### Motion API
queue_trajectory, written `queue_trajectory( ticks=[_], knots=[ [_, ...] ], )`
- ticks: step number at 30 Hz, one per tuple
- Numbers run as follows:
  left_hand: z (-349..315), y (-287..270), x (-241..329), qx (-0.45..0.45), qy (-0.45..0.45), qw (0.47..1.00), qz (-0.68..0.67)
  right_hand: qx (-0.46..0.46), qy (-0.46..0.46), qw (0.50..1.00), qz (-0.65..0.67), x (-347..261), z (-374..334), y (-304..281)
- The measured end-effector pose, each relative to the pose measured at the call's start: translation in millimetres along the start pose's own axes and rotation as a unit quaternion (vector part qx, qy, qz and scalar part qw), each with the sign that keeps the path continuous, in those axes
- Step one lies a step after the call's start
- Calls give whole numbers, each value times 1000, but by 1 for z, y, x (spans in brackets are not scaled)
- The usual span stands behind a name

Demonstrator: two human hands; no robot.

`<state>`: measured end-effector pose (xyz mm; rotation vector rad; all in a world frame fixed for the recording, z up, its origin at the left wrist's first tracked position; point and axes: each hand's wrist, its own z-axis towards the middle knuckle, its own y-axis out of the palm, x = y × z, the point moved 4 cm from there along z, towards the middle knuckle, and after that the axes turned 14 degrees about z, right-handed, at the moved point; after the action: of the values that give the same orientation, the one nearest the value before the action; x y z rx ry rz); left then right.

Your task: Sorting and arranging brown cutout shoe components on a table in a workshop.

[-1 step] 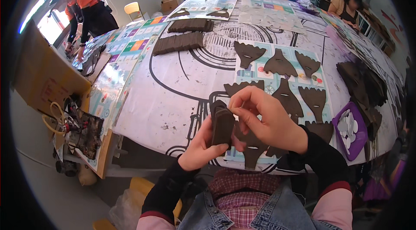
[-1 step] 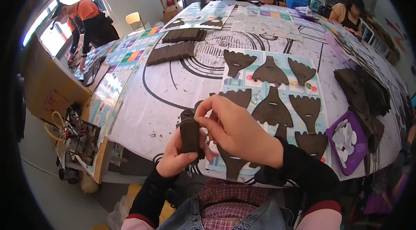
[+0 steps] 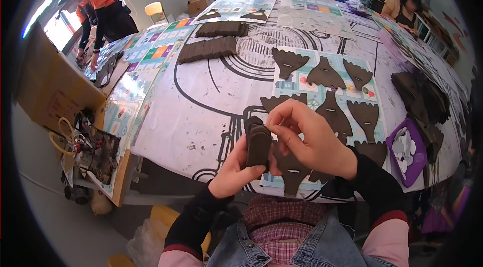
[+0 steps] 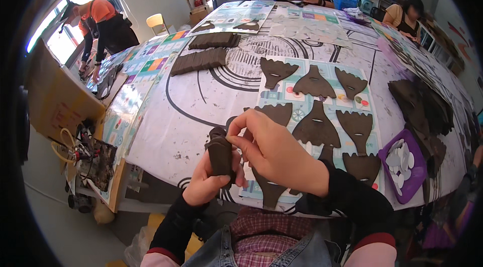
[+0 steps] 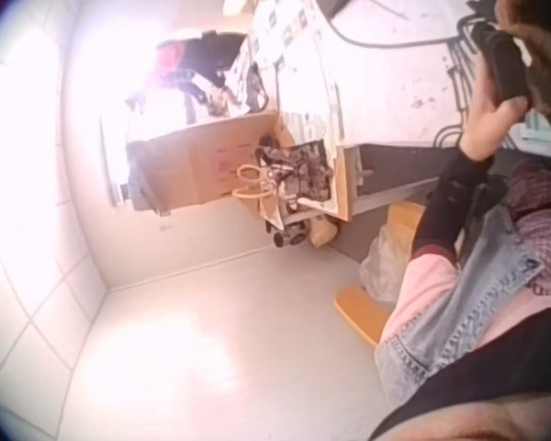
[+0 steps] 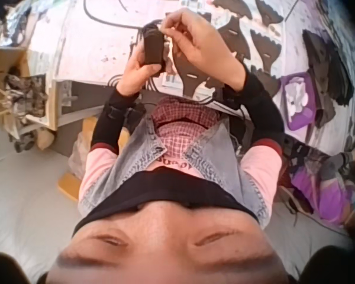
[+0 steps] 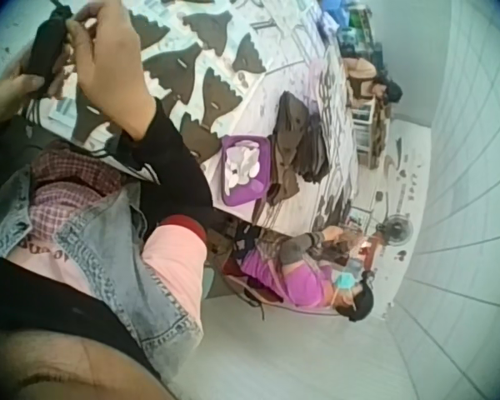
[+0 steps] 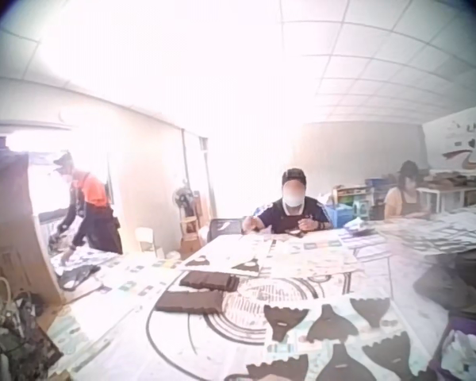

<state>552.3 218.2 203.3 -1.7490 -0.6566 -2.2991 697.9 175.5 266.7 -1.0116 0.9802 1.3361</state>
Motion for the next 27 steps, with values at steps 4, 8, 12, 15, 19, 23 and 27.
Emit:
queue_trajectory(
  ticks=[4,8,12,15,19,23,27],
  knots=[
    [4,5,-4,53,-42,998,21,28,-71,996,-37,0,1,-5],
    [5,9,0,87,-1,996,-18,56,9,998,33,4,2,-6],
    [8,6,1,110,17,993,-24,66,4,994,90,7,3,-7],
    [11,8,4,130,8,991,-19,62,21,992,105,1,2,-10],
    [13,10,6,176,-17,984,-14,117,-62,987,87,-13,9,-23],
    [13,10,-6,133,-68,989,-20,120,-364,916,-120,-44,10,-32],
    [11,11,-14,92,-105,978,-156,-164,-414,777,-446,-27,-8,2]
  ],
)
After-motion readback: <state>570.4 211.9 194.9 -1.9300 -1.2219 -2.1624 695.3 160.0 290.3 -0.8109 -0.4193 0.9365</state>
